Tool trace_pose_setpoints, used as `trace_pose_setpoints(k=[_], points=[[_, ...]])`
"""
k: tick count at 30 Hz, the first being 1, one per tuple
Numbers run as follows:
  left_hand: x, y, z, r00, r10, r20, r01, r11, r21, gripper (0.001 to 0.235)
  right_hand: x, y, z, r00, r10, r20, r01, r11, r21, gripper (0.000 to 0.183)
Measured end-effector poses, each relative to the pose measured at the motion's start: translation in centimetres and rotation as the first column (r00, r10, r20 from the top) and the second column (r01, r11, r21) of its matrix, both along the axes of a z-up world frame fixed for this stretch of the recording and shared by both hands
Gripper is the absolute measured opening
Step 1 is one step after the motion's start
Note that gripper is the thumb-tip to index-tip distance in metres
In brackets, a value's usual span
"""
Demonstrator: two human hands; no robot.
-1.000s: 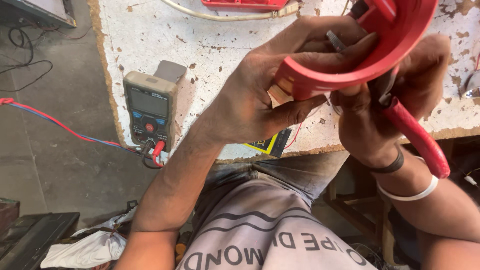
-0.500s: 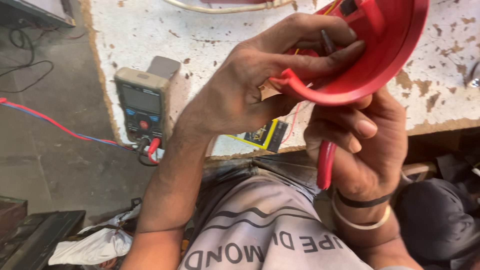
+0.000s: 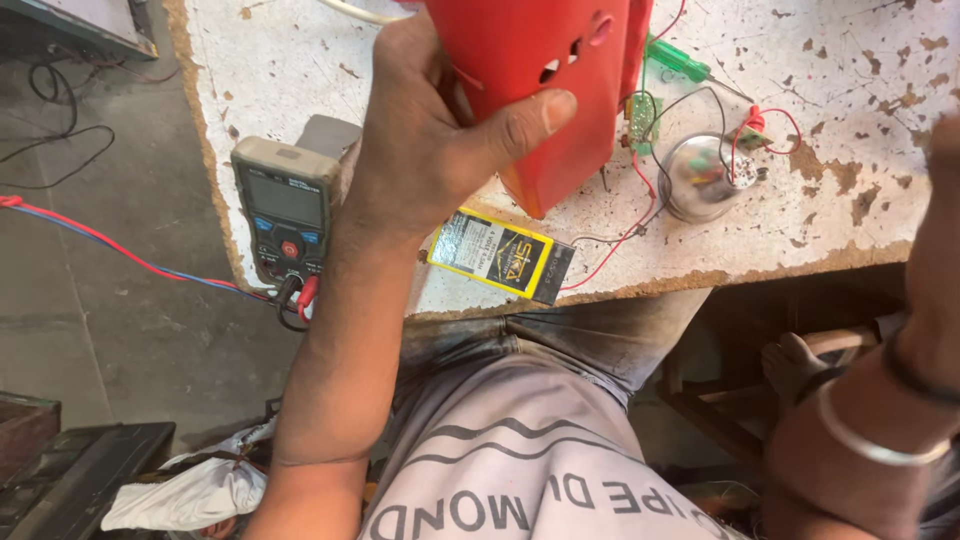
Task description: The person uses pliers to strip wires and a soldering iron to attach them to a circuit board inside a red plastic housing. They manipulate the wires and components to assemble the device.
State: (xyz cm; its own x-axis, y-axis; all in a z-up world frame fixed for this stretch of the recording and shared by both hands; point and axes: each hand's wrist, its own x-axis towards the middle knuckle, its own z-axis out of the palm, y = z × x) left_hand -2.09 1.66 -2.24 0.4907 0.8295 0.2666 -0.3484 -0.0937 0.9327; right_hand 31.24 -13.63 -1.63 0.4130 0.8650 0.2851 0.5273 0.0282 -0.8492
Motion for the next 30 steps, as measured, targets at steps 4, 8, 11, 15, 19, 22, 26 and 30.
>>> trace_pose_setpoints(k=[4,8,11,15,19,22,26,30], points=[[0.1,0.1,-0.4,0.987,0.022,0.158,0.001,0.990,-0.144,0.030,8.0,2.2,-4.2,0.839,0.099,0.535,-0.045,0.993,-0.113,0.023],[-0.1,0.0,-0.5,0.987,0.038,0.157,-0.011,0.985,-0.170,0.033,10.1,3.0,-5.1,0.650,0.166,0.741,-0.051,0.983,-0.175,0.024],[-0.1,0.0,-0.4,0.991,0.020,0.129,0.004,0.983,-0.182,0.034,8.1,3.7,-3.3,0.600,0.194,0.776,-0.050,0.977,-0.206,0.029],[0.0,0.1,-0.3,0.994,0.031,0.109,-0.010,0.983,-0.186,0.033,4.8,6.0,0.2,0.461,0.214,0.861,-0.095,0.977,-0.191,0.036],[0.1,0.0,-0.3,0.990,0.045,0.133,-0.018,0.980,-0.199,0.033,3.7,9.0,1.3,0.364,0.240,0.900,-0.169,0.967,-0.189,0.028],[0.1,0.2,-0.5,0.987,0.047,0.155,-0.019,0.984,-0.178,0.035,4.3,11.0,-1.1,0.337,0.209,0.918,-0.128,0.976,-0.175,0.015],[0.0,0.4,-0.9,0.988,0.077,0.134,-0.058,0.989,-0.136,0.033,7.3,12.6,-5.0,0.511,0.250,0.823,-0.242,0.960,-0.142,0.024],[0.0,0.5,-1.5,0.991,0.120,0.056,-0.117,0.991,-0.060,0.031,8.9,13.0,-6.8,0.600,0.333,0.727,-0.224,0.943,-0.247,0.021]])
